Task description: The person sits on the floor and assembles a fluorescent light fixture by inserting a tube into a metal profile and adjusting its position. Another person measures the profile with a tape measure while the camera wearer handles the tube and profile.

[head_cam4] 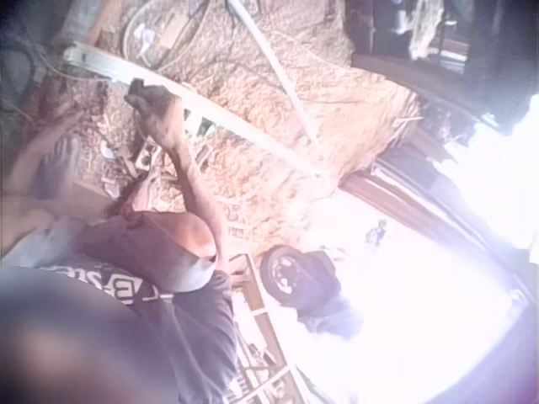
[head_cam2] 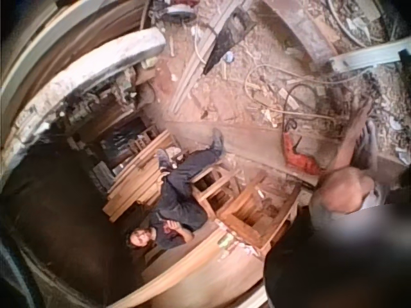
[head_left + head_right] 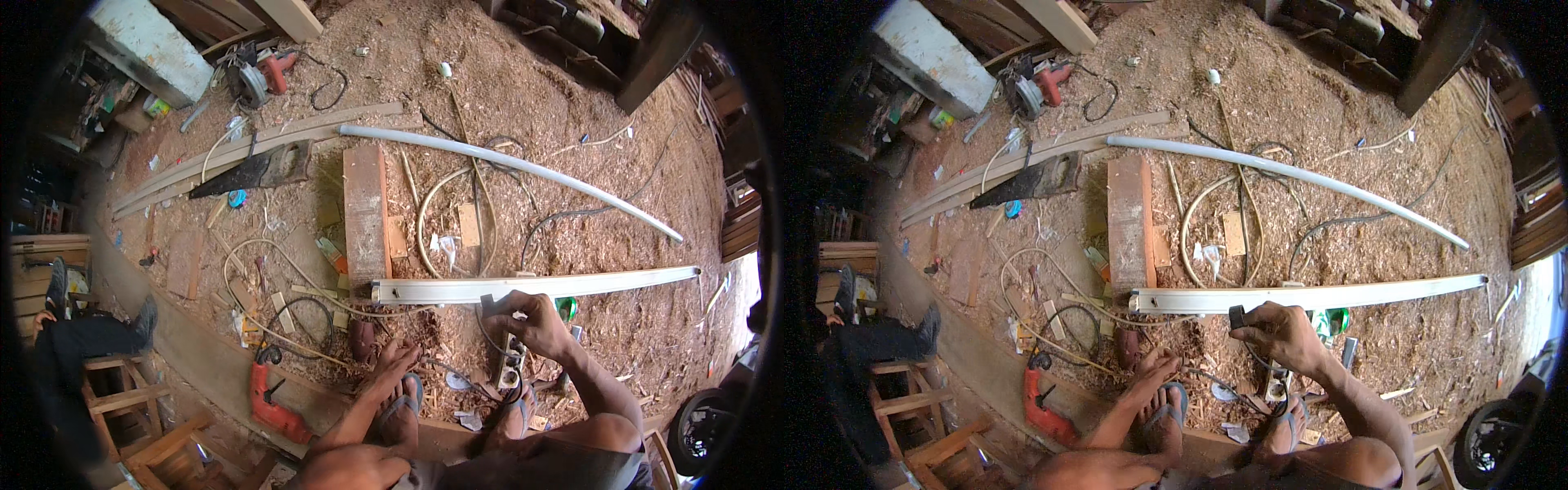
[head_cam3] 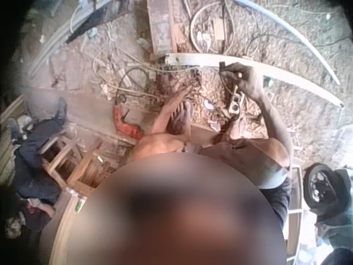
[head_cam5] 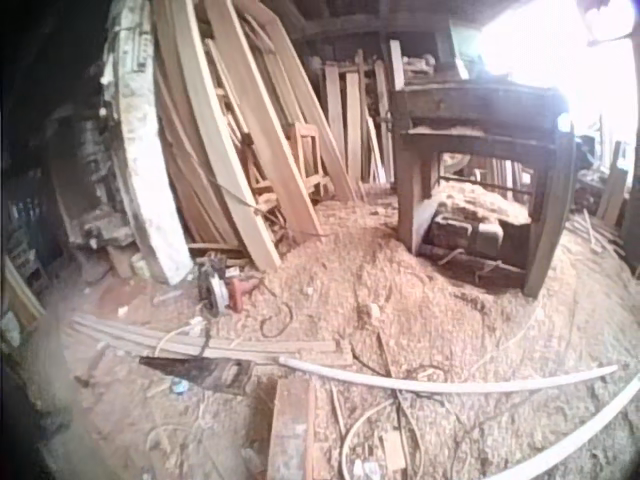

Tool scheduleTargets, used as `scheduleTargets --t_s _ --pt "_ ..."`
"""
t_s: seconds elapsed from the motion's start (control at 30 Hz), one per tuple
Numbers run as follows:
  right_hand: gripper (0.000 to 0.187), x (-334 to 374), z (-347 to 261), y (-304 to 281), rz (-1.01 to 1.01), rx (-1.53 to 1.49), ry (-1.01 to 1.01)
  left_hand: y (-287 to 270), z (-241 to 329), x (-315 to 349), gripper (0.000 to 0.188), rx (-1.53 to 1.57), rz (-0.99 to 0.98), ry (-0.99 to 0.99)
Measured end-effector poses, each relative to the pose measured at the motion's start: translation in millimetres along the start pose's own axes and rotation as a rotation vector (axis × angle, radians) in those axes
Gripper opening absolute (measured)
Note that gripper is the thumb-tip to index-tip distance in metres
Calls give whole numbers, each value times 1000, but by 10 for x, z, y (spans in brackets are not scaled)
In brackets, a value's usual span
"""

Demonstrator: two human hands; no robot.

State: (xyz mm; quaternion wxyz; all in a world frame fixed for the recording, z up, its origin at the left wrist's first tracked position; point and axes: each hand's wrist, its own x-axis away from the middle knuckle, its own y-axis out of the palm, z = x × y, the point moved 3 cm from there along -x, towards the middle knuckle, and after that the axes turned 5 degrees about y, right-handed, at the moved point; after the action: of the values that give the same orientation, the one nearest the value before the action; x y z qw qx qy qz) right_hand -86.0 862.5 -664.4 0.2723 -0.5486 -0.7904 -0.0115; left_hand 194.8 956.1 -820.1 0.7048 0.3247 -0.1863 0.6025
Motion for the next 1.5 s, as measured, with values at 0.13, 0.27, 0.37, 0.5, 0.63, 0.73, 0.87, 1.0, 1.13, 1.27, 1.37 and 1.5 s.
scheduleTargets --t_s 0.13,0.27,0.37,0.5,0.63,0.73,0.87,1.0,1.13,1.27,1.37,1.5 --pt "19 115 -14 131 -42 -146 76 -20 -135 -115 28 158 -13 1" --pt "18 87 93 334 -51 -224 136 -74 -261 -117 30 146 -2 76" --pt "20 -4 248 674 -59 -239 165 -129 -258 -37 33 62 17 160" --pt "20 -157 297 1150 -249 -319 119 -179 -212 110 37 133 35 122" --pt "21 -467 134 1532 -312 70 -325 -187 -156 143 18 14 -103 114" --pt "23 -677 216 1719 -440 143 -317 -249 -216 112 24 -87 -177 -64" --pt "35 -718 546 1714 -465 365 -342 -278 -288 78 22 -119 -47 52" --pt "40 -765 807 1755 -333 535 -490 -292 -380 56 19 -52 161 -57" --pt "40 -790 887 1735 -240 347 -554 -290 -279 50 19 26 336 46" --pt "26 -711 887 1697 -86 197 -489 -375 -80 80 17 300 332 119" --pt "25 -642 914 1736 -38 147 -386 -405 8 99 11 483 165 82" --pt "23 -641 998 1774 17 76 -298 -392 26 108 9 656 27 149"
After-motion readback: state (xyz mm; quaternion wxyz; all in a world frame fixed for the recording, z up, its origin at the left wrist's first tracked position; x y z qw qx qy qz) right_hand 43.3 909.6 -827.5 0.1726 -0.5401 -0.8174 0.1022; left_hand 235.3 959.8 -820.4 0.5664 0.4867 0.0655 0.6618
